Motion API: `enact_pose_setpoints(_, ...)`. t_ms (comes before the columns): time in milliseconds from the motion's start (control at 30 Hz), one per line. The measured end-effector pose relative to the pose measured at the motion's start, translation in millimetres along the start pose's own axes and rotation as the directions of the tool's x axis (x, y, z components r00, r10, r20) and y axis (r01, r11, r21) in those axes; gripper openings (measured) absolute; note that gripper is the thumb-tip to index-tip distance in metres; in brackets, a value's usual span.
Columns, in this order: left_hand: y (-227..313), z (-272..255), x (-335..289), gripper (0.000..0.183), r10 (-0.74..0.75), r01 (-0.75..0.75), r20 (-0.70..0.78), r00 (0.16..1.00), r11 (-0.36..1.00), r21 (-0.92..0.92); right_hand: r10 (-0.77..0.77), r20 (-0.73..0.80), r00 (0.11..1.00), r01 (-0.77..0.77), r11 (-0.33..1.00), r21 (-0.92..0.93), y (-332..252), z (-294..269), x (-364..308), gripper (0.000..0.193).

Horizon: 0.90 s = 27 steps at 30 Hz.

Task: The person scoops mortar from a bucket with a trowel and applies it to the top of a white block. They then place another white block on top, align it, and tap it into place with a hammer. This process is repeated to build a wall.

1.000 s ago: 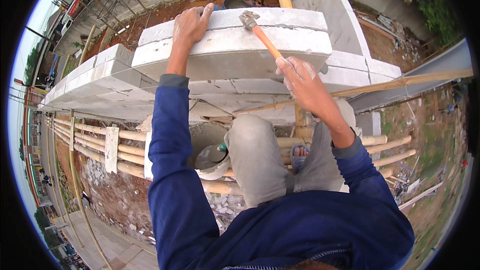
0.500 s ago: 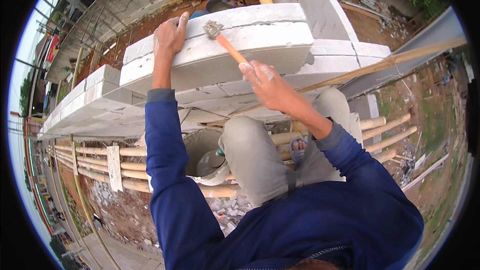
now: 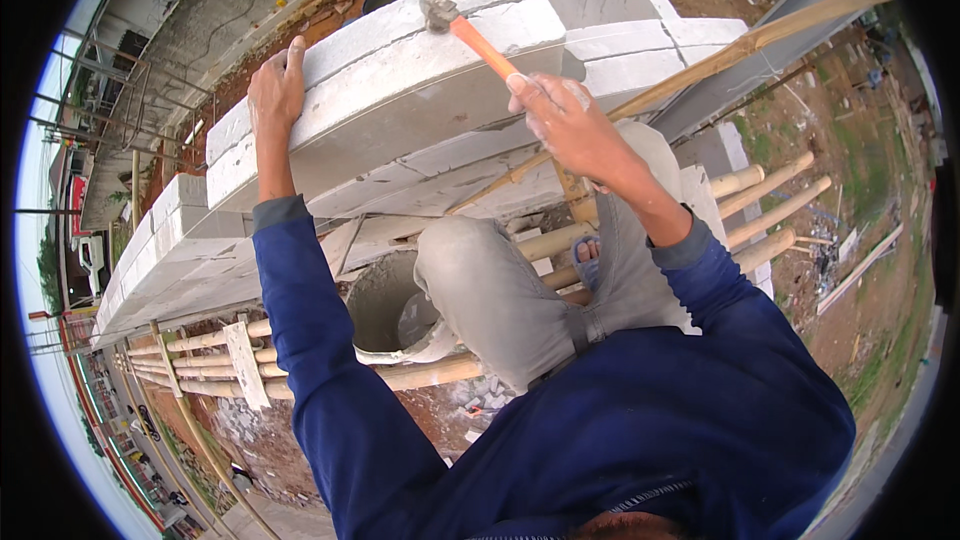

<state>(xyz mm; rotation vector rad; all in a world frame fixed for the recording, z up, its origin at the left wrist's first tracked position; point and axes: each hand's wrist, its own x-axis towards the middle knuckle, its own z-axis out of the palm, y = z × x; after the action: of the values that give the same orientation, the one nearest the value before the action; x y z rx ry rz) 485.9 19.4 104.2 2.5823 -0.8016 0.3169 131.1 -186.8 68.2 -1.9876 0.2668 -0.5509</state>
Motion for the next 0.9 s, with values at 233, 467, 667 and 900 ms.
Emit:
enact_pose_setpoints(233, -5.8, 3.8, -2.3, 0.076, -0.013, 0.013, -0.011, 1.000, 1.000, 0.017, 0.115, -0.231, 0.966, -0.052, 0.964, 0.262, -28.9, -48.5, -72.1, 0.034)
enact_pose_setpoints(467, -12.4, 5.5, 5.3, 0.077, -0.019, 0.018, 0.023, 1.000, 0.999, 0.040, 0.051, -0.801, 0.596, -0.131, 0.991, -0.035, 59.0, -106.1, -195.2, 0.029)
enact_pose_setpoints(667, -20.4, 11.7, 14.5, 0.082, -0.028, 0.028, 0.016, 0.999, 0.999, -0.024, 0.207, -0.870, 0.447, -0.760, 0.601, -0.248, 179.4, -111.8, -316.7, 0.030)
enact_pose_setpoints(900, -65.9, 4.9, 26.0, 0.086, -0.021, 0.026, 0.098, 0.995, 0.998, -0.058, 0.402, -0.805, 0.436, -0.896, 0.281, -0.344, 270.8, -88.2, -398.8, 0.048)
